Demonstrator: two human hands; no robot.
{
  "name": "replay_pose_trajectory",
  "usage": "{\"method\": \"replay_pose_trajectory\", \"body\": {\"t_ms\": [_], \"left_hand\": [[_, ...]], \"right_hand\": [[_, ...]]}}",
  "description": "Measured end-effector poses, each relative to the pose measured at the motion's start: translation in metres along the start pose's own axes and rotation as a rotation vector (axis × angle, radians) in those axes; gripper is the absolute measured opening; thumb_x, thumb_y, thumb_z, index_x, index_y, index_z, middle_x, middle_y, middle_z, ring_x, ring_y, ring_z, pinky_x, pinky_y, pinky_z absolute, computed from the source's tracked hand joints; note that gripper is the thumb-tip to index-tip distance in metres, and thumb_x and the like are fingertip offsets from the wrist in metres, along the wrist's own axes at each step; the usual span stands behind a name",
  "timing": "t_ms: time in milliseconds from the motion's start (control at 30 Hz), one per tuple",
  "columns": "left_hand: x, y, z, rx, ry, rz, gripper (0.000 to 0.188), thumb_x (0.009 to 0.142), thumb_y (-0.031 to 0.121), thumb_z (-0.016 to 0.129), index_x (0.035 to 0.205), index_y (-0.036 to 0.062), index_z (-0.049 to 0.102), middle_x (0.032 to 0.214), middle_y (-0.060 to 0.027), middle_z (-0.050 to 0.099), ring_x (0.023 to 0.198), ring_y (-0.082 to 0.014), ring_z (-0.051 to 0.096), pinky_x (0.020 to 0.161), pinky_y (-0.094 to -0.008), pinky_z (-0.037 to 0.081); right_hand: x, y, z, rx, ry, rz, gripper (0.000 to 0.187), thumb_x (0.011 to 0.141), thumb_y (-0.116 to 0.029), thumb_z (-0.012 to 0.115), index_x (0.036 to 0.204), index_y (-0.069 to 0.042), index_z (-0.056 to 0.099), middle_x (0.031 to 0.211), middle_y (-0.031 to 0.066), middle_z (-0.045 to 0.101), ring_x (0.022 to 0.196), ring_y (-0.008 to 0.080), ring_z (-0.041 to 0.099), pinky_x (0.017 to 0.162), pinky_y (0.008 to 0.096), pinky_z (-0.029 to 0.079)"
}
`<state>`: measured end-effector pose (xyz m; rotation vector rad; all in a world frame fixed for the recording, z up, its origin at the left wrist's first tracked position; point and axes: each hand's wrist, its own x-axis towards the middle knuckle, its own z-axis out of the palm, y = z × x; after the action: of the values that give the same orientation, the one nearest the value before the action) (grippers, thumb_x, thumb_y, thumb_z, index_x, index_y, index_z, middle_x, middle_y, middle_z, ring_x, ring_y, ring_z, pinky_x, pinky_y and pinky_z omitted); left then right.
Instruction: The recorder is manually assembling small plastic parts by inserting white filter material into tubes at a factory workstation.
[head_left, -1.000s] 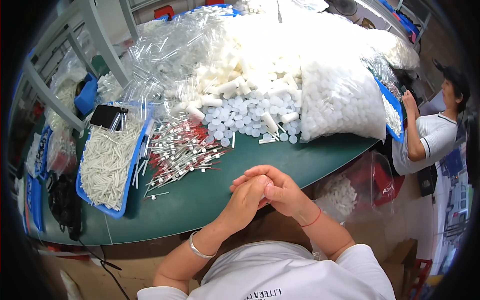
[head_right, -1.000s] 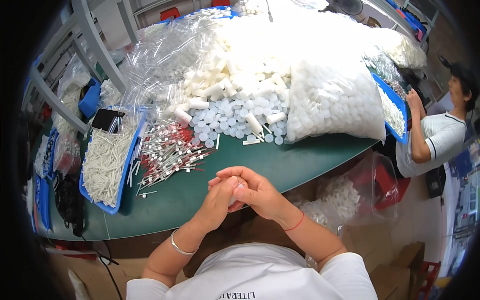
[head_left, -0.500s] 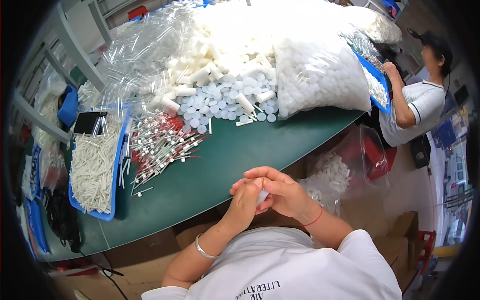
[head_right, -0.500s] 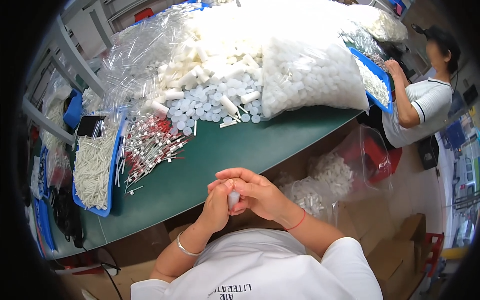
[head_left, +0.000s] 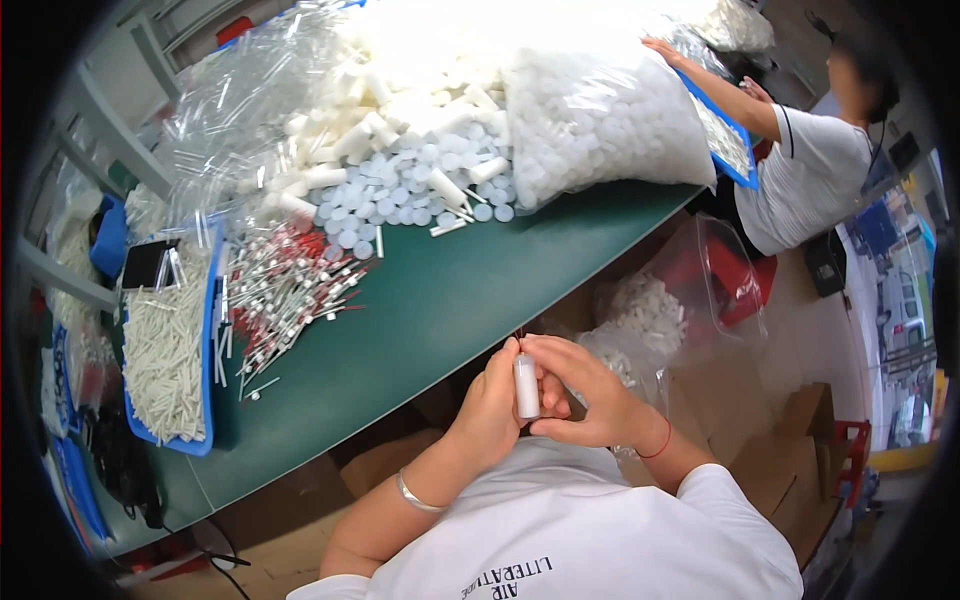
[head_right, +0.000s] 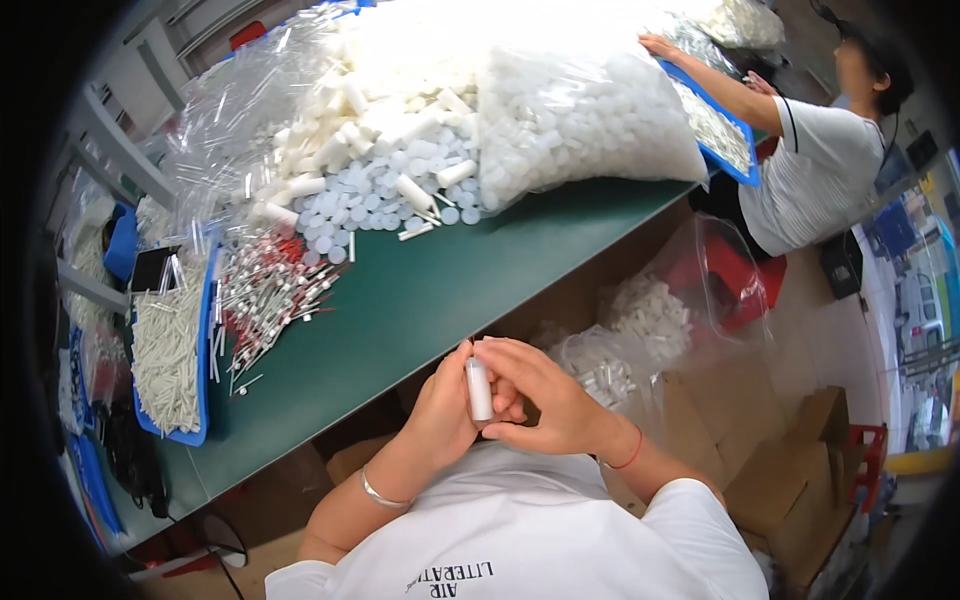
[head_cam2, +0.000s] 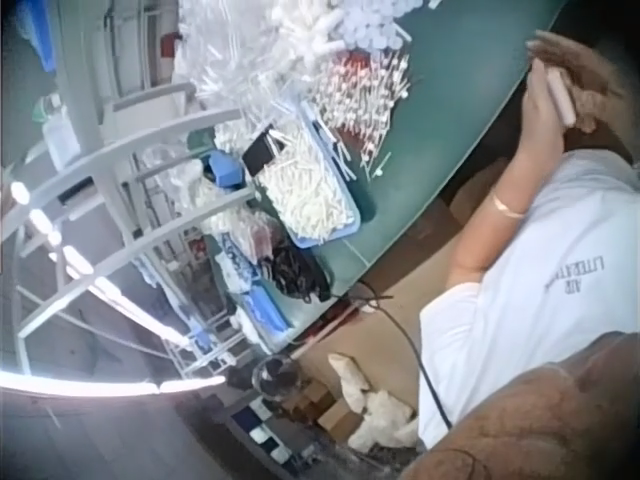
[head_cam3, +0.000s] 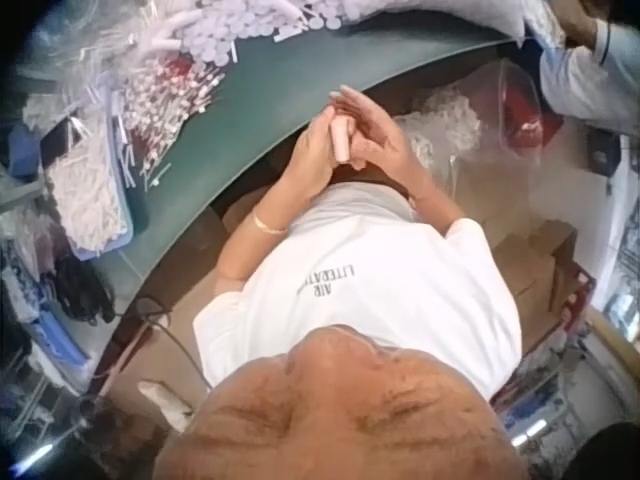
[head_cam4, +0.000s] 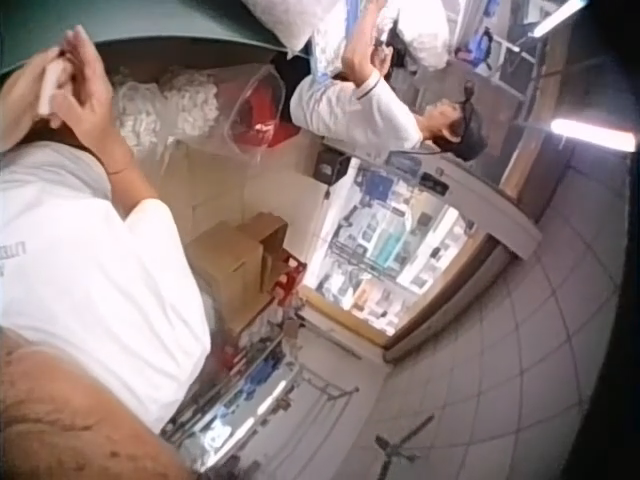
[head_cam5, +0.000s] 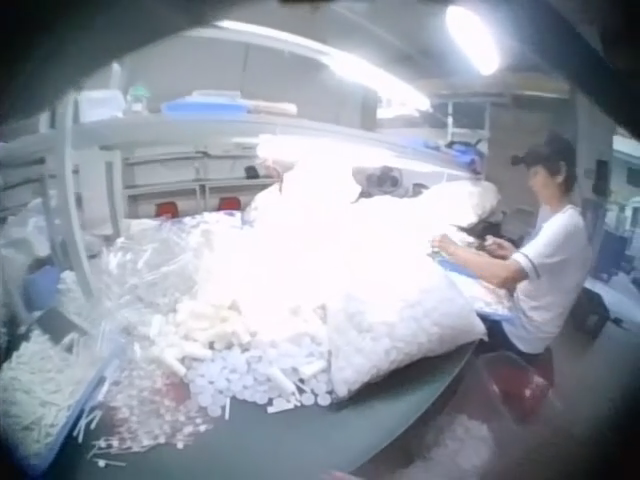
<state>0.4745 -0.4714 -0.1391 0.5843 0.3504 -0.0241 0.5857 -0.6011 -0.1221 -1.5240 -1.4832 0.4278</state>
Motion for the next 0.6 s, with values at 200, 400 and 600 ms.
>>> {"method": "replay_pose_trajectory", "body": {"t_ms": [200, 400, 600], "left_hand": [[0.013, -0.022, 0.004, -0.038, 0.024, -0.133, 0.050, 0.105, 0.042, 0.023, 0.082, 0.0055, 0.050, 0.068, -0.0071, 0.053, 0.066, -0.0203, 0.057, 0.063, -0.0341, 0.050], [0.016, -0.053, -0.009, 0.120, 0.116, -0.418, 0.067, 0.101, 0.058, 0.022, 0.113, 0.0000, 0.054, 0.086, -0.0101, 0.060, 0.078, -0.0192, 0.060, 0.071, -0.0334, 0.053], [0.000, -0.035, -0.020, 0.694, -0.032, -0.188, 0.041, 0.104, 0.034, 0.037, 0.124, 0.0008, 0.052, 0.096, -0.0073, 0.063, 0.083, -0.0117, 0.058, 0.079, -0.0259, 0.049]], "right_hand": [[-0.022, 0.001, 0.003, -0.125, 0.072, 0.068, 0.069, 0.071, -0.004, 0.071, 0.134, 0.003, 0.044, 0.126, 0.0212, 0.053, 0.115, 0.0369, 0.053, 0.095, 0.0411, 0.046], [-0.070, 0.021, 0.023, -0.073, 0.285, 0.341, 0.060, 0.071, -0.012, 0.072, 0.126, -0.001, 0.051, 0.119, 0.0176, 0.057, 0.111, 0.0318, 0.057, 0.094, 0.0389, 0.046], [-0.170, 0.091, 0.016, -0.109, 0.213, 1.040, 0.076, 0.075, -0.026, 0.075, 0.138, 0.001, 0.042, 0.136, 0.0242, 0.048, 0.125, 0.0343, 0.049, 0.105, 0.0414, 0.039]]}}
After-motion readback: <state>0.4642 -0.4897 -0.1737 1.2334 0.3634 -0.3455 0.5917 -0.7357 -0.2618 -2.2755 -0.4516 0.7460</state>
